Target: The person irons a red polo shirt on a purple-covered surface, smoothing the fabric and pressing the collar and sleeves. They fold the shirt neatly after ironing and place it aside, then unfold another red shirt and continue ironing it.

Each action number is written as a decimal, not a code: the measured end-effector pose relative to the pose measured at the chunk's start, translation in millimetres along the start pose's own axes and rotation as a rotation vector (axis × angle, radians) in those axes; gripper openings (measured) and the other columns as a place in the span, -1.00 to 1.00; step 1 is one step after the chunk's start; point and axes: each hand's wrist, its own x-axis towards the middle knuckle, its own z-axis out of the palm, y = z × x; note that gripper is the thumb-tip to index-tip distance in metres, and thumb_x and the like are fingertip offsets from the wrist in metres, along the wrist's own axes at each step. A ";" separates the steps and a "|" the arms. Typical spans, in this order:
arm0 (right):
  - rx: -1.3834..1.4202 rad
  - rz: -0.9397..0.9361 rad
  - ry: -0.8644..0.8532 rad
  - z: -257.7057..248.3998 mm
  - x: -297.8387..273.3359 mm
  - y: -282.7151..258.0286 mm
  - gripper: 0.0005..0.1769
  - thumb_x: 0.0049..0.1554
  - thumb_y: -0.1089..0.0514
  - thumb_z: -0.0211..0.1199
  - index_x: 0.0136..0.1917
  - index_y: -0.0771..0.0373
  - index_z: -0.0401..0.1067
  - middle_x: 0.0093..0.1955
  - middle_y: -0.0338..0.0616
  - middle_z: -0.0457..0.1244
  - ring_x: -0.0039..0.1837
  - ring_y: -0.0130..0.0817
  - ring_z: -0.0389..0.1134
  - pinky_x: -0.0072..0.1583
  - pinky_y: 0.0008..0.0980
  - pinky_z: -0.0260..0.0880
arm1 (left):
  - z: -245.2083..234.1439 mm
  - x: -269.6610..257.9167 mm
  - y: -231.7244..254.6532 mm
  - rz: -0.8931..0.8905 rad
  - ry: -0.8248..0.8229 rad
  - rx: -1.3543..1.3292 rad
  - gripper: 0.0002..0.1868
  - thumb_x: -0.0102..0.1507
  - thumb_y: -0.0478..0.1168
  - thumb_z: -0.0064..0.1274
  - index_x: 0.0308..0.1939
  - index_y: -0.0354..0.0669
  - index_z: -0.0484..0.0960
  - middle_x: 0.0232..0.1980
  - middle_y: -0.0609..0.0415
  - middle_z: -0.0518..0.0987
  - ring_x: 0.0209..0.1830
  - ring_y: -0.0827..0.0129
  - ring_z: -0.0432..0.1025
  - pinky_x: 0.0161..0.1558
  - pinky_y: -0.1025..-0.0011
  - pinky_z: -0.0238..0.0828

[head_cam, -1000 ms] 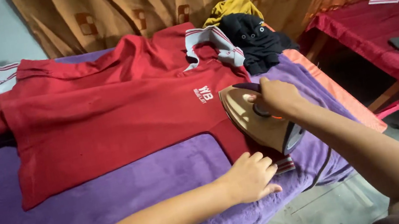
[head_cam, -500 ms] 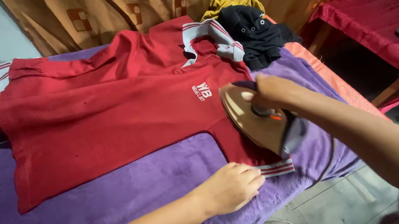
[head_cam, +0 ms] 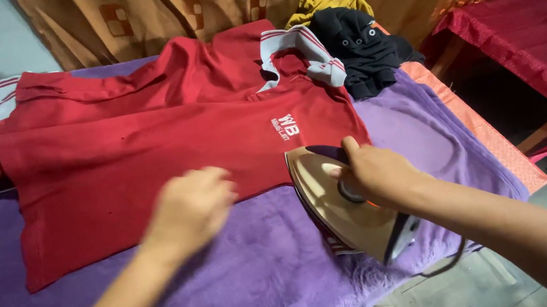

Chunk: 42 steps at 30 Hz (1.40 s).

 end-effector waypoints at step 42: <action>-0.023 0.170 0.035 2.4 -21.6 10.7 -0.43 0.29 -0.31 -0.06 0.29 0.17 0.15 0.05 0.25 0.38 0.07 0.35 0.42 0.03 0.25 0.40 | -94.2 -180.0 -174.1 -1.435 -0.540 0.140 -0.21 0.09 0.49 0.18 0.06 -0.05 0.74 0.04 -0.15 0.76 0.05 -0.23 0.60 0.02 0.02 0.44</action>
